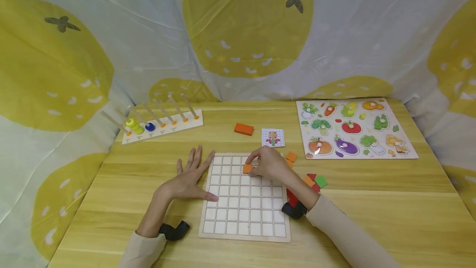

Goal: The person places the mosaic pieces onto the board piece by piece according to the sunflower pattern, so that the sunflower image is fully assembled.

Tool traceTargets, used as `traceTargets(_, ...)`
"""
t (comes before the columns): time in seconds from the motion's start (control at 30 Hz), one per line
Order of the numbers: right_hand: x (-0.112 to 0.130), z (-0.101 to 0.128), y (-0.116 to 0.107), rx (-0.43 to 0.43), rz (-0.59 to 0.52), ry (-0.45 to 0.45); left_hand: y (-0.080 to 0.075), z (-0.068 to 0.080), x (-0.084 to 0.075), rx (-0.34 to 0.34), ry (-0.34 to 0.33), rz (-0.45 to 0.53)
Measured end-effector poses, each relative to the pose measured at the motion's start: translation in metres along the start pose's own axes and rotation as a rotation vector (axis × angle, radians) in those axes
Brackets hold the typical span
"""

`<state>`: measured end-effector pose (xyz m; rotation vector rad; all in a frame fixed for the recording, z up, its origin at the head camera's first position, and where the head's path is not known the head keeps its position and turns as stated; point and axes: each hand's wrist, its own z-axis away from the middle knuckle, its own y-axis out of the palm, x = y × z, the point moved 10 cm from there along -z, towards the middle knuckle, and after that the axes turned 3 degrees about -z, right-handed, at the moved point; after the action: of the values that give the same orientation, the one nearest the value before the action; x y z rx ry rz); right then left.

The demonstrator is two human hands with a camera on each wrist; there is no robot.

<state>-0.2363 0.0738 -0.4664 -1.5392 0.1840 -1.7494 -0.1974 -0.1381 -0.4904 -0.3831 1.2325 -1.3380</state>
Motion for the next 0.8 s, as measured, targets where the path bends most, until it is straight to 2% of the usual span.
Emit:
traceTargets(0.17, -0.0004, -0.0016, 0.0003, -0.005, -0.016, -0.012, 0.0007, -0.0003, 0.0013, 0.009, -0.017, -0.028)
traceTargets(0.8, -0.003, -0.0042, 0.0018, 0.008, -0.125, -0.034, -0.0002, 0.0002, 0.0, 0.001, -0.01, -0.015)
